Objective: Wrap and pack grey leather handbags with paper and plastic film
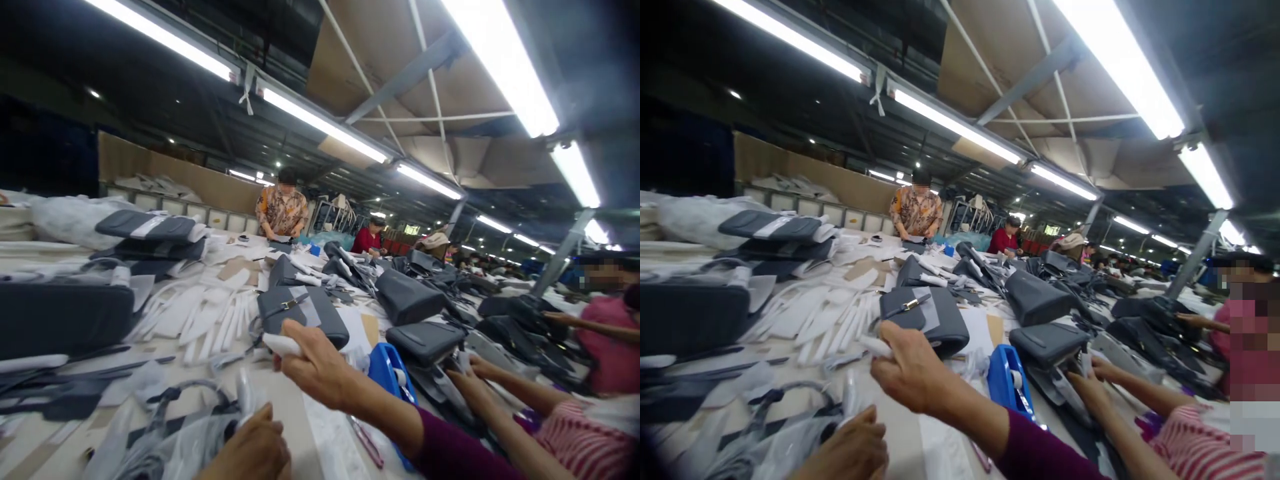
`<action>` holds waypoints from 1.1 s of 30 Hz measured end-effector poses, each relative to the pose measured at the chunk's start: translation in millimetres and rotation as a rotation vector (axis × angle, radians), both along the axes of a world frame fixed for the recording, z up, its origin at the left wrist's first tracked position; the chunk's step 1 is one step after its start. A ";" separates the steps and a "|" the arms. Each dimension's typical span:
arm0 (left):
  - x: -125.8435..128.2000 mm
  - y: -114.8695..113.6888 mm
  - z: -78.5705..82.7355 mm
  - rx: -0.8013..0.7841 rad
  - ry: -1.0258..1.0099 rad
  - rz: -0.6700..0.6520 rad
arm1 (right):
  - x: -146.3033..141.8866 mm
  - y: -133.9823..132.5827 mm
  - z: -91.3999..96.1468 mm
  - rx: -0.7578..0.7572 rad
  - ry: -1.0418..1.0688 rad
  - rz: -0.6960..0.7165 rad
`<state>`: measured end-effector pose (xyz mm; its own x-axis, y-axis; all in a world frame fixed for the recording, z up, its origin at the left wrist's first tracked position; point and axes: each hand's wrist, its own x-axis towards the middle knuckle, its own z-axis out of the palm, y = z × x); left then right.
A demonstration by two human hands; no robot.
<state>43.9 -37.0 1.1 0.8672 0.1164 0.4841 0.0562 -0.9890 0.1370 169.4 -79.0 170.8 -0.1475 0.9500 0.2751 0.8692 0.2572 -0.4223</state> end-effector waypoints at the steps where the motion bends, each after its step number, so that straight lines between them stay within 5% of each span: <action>1: -2.0 -1.6 5.6 -0.010 0.040 0.014 | 6.1 -13.5 -9.1 -0.126 0.050 -0.053; 6: -1.8 -4.0 38.1 -0.049 0.339 0.026 | 39.3 -47.8 -74.1 -0.582 0.340 -0.228; 12: 7.3 0.6 47.6 -0.102 0.459 -0.080 | 66.6 -54.9 -137.7 -0.544 0.763 -0.379; 19: 9.8 1.2 51.5 -0.142 0.473 -0.107 | 69.8 -37.9 -147.4 -0.488 0.442 -0.238; 23: 11.2 0.3 52.0 -0.161 0.477 -0.103 | 52.9 -26.5 -155.8 -0.577 0.399 -0.247; 33: 12.2 0.4 49.3 -0.173 0.443 -0.097 | 12.1 -12.3 -183.3 -0.491 1.007 -0.276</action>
